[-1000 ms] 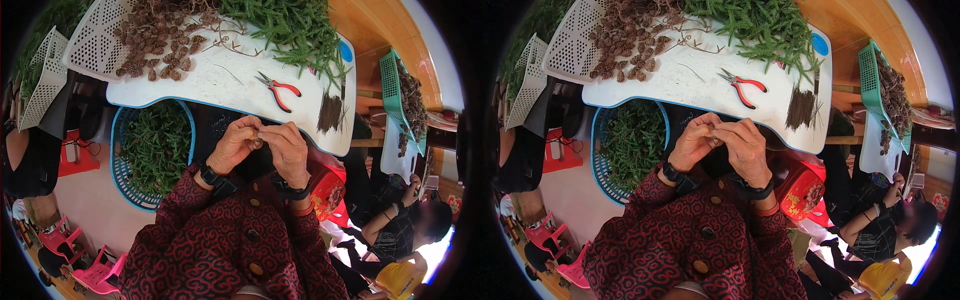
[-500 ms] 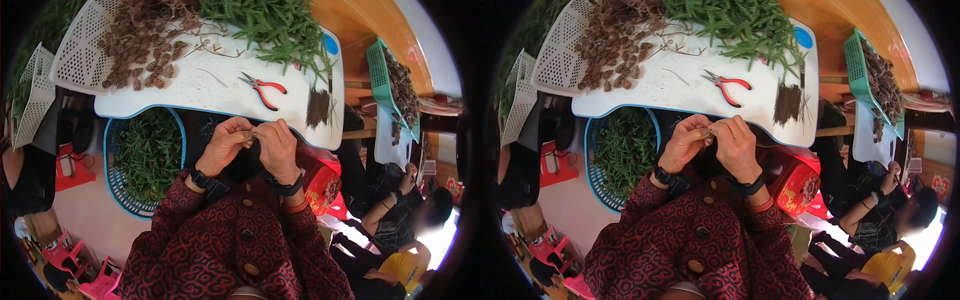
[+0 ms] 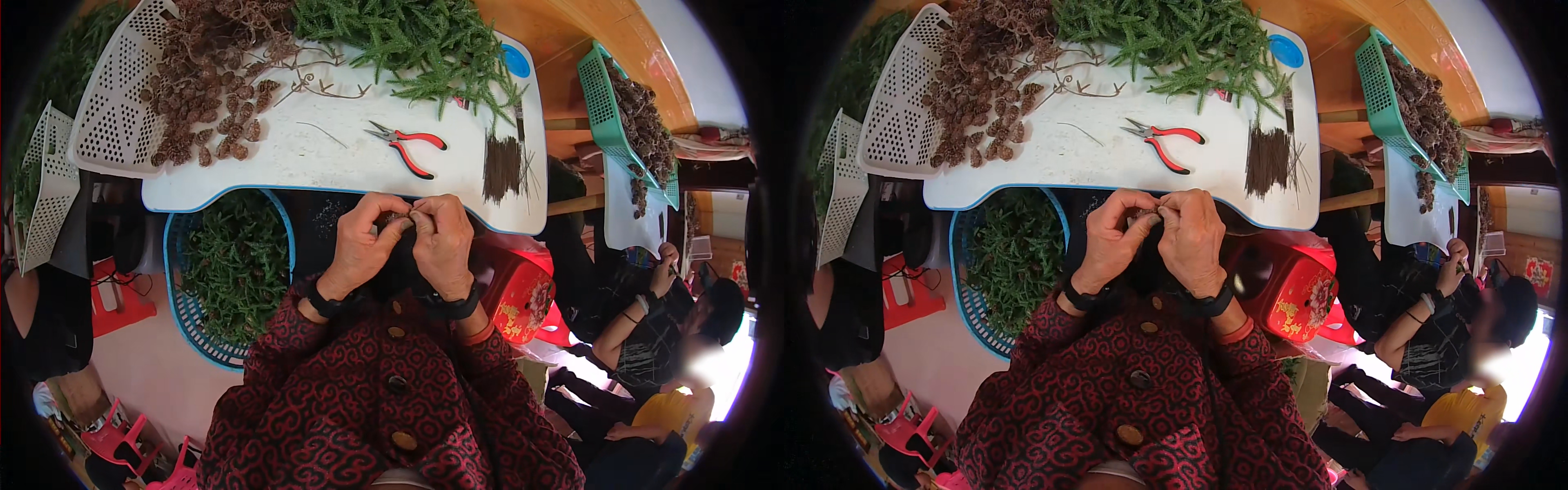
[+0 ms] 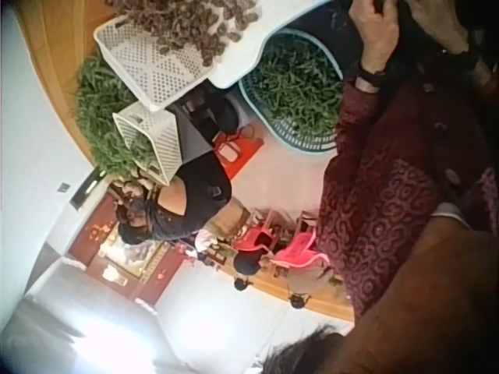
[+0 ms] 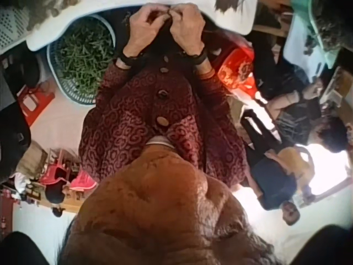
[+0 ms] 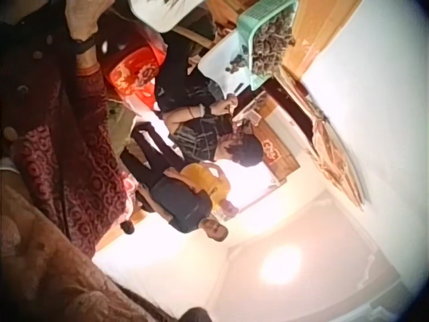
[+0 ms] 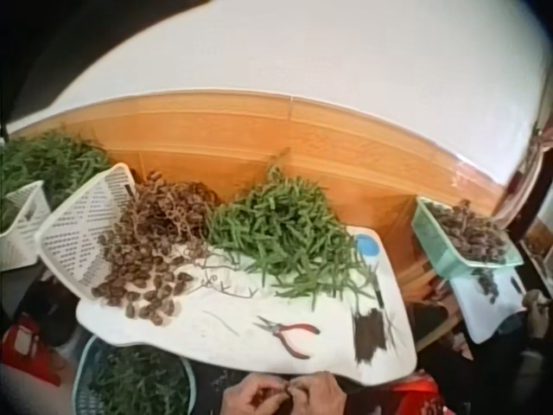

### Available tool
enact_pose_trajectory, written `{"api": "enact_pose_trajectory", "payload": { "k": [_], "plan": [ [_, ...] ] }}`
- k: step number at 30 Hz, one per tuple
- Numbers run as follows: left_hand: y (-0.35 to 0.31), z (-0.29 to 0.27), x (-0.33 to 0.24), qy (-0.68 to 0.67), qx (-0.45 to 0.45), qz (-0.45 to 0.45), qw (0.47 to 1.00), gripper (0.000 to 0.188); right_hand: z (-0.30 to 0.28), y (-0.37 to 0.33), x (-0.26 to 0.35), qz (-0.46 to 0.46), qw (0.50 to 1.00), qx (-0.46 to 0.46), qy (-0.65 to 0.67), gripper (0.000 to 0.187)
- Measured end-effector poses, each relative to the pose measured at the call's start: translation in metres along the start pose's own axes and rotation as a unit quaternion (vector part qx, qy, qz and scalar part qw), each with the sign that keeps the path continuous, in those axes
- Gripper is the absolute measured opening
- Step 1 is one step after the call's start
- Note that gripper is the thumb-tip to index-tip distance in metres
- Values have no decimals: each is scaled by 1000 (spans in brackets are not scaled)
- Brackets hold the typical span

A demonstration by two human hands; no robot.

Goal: Cleaning and trimming dried and fresh plant materials using snips at a workstation.

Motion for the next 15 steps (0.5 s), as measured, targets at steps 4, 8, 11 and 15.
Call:
{"api": "enact_pose_trajectory", "payload": {
  "k": [4, 8, 11, 15],
  "plan": [
    [3, 2, -18, 201, -13, 170, 965, 17, 6, -8, -10, 151, 979, -16, 133, 12],
    [1, 1, -16, 206, -1, 178, 962, 18, -3, -6, -6, 271, 942, 31, 194, 10],
    [-1, -2, 3, 26, 4, 16, 1000, 18, -11, 0, -4, 286, 930, 93, 213, 13],
    [2, -5, 3, -128, 20, -40, 991, 20, -21, -3, -12, 235, 921, 96, 295, 19]
  ]
}}
Point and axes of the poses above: each hand's wrist, its own y-axis towards the middle knuckle, its own z-axis out of the palm, x = y × z, the point moved 3 cm from there along y, towards the middle knuckle, and after that the axes turned 5 degrees about x, right-handed, at the moved point
